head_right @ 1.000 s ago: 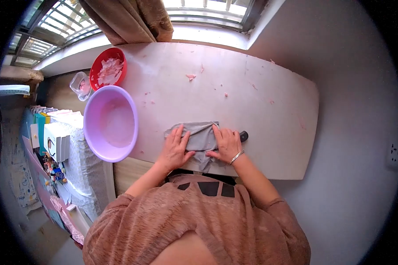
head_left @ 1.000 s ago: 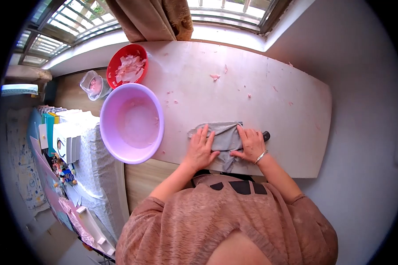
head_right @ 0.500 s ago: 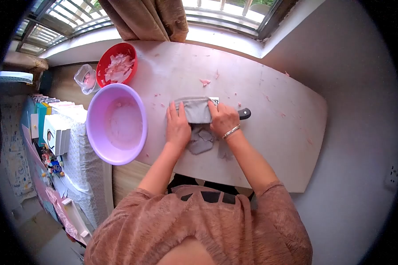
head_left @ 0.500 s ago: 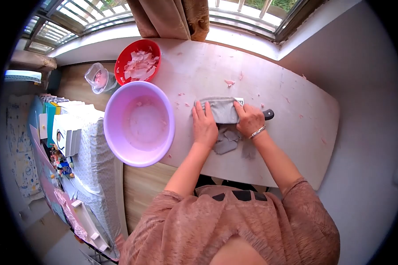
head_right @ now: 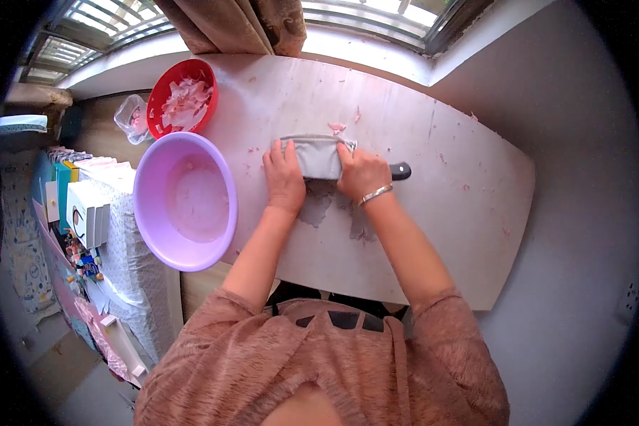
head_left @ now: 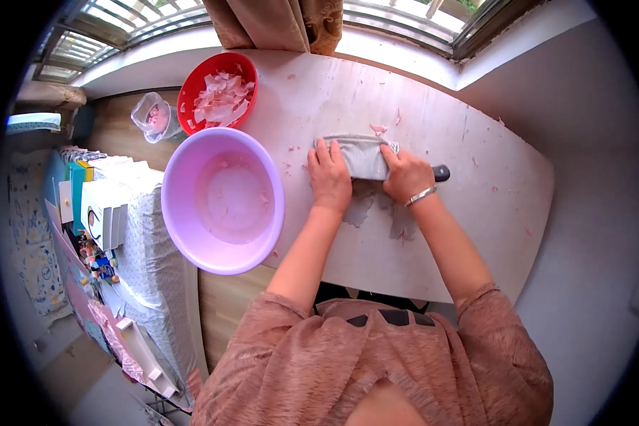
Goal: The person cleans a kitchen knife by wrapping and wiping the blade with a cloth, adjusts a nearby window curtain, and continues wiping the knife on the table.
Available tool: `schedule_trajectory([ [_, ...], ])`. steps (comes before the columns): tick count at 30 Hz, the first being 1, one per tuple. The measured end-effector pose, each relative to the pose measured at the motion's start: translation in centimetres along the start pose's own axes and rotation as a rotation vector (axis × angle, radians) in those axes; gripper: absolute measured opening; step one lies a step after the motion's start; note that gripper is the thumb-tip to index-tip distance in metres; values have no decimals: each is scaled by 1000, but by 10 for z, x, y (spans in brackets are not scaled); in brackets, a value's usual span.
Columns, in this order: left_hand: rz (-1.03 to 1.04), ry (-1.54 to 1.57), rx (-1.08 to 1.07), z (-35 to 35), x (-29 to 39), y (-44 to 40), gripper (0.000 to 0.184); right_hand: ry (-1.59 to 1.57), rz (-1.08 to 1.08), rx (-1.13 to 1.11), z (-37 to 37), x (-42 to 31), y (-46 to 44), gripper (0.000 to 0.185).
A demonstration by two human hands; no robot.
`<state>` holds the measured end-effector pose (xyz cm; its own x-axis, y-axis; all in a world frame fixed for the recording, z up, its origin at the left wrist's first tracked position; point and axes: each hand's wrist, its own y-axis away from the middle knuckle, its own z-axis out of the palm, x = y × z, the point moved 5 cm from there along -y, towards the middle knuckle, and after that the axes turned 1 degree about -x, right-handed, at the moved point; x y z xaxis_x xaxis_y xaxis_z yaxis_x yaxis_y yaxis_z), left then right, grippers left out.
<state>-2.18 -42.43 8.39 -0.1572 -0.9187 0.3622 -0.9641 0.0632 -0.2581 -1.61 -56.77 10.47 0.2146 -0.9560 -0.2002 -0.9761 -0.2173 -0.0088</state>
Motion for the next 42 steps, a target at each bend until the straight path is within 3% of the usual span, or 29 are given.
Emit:
schedule_trajectory([
  [4,28,61,-29,-3,2,6,42,-9,92,-125,-5,-4,14,45],
  [18,62,-2,13,1,0,2,44,26,38,74,5,-2,18,54],
  [26,69,5,-99,1,5,-1,44,58,134,-29,1,0,20,57],
  [32,64,67,-110,3,5,-3,42,63,152,-43,-1,-3,27,44],
  [34,38,97,-143,1,6,-3,41,55,181,-28,1,-1,20,54],
  [42,14,149,-153,7,0,-17,39,41,237,-77,4,-2,17,54],
])
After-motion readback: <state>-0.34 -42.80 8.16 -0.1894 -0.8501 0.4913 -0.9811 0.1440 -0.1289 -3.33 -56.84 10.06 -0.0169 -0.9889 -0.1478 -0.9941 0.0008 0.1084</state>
